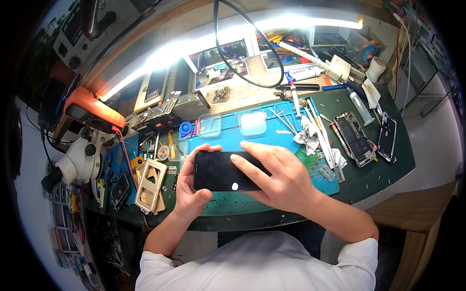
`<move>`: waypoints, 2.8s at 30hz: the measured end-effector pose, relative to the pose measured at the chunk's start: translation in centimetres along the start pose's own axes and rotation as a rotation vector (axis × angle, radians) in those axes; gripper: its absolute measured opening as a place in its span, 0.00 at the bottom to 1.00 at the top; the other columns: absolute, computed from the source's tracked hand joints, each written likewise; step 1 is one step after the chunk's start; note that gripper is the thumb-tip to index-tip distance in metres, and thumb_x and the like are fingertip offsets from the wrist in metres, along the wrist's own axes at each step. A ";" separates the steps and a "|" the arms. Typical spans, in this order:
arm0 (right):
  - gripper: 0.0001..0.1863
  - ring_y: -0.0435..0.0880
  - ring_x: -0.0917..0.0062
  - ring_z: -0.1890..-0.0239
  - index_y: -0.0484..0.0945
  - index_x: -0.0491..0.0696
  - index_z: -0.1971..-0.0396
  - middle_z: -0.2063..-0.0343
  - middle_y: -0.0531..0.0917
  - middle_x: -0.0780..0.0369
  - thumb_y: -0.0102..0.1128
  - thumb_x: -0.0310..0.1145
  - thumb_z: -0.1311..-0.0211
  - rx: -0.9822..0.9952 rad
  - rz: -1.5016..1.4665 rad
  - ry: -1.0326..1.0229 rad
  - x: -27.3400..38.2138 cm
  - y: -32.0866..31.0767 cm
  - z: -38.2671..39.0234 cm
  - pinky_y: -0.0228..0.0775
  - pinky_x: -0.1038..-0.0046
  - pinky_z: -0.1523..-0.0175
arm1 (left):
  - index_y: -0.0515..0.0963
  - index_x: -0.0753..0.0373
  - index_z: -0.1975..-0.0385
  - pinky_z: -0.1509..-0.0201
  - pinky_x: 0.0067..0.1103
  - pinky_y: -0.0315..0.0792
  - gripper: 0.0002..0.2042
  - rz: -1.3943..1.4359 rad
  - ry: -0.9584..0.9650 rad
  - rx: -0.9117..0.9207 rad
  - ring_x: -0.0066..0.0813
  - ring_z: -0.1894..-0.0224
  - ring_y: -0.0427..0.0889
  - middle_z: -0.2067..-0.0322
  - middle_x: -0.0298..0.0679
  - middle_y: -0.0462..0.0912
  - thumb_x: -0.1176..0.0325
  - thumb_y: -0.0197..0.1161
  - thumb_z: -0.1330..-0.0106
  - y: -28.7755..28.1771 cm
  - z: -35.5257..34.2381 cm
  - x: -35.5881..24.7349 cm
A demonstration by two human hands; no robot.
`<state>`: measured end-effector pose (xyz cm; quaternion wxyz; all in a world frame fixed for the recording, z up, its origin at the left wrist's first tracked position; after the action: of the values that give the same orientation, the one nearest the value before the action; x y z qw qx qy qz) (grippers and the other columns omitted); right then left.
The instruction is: The person disassembles a smartphone by removing the back cover and disconnecting internal components. They use a screwdriver and a plastic pry tool to detach the battery and screen connectors, then reassemble the device by reconnecting cables and snapping the back cover into place.
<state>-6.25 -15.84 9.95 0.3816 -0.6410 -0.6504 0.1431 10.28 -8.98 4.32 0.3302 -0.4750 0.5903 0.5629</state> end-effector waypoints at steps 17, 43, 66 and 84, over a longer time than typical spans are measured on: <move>0.36 0.79 0.64 0.43 0.77 0.51 0.33 0.39 0.79 0.56 0.74 0.50 0.39 0.075 -0.276 0.196 -0.2 -1.7 4.4 0.72 0.63 0.38 | 0.79 0.73 0.43 0.35 0.29 0.73 0.25 -0.135 -0.102 -0.151 0.29 0.44 0.82 0.46 0.48 0.85 0.52 0.53 0.17 -0.4 0.4 1.6; 0.37 0.84 0.57 0.41 0.76 0.45 0.34 0.42 0.83 0.51 0.76 0.49 0.37 0.221 -0.296 0.523 1.0 -4.3 7.3 0.76 0.59 0.37 | 0.58 0.64 0.25 0.22 0.37 0.63 0.41 0.354 -0.233 0.017 0.40 0.26 0.69 0.28 0.47 0.69 0.57 0.75 0.31 7.2 3.5 5.8; 0.42 0.81 0.63 0.47 0.76 0.43 0.35 0.50 0.81 0.50 0.78 0.46 0.48 0.180 -0.087 0.617 -3.2 -6.0 0.2 0.75 0.63 0.40 | 0.56 0.63 0.23 0.23 0.43 0.66 0.42 0.402 -0.197 -0.164 0.49 0.25 0.68 0.26 0.52 0.63 0.45 0.67 0.27 -0.8 6.6 2.2; 0.42 0.79 0.55 0.40 0.78 0.40 0.42 0.45 0.82 0.47 0.67 0.64 0.41 0.082 0.191 0.161 -5.1 19.6 -27.6 0.69 0.55 0.34 | 0.64 0.59 0.28 0.22 0.40 0.65 0.32 0.368 0.134 -0.363 0.28 0.32 0.73 0.40 0.32 0.76 0.53 0.67 0.25 -7.9 6.5 -3.9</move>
<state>26.16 -26.28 13.52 0.4433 -0.6932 -0.5472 0.1531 17.97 -1.16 4.22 0.0918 -0.4476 0.5765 0.6774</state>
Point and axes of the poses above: each hand's wrist, its own z-axis away from the middle knuckle, its own y-axis out of the palm, x = y × z, the point moved 9 cm from there along -z, towards the middle knuckle
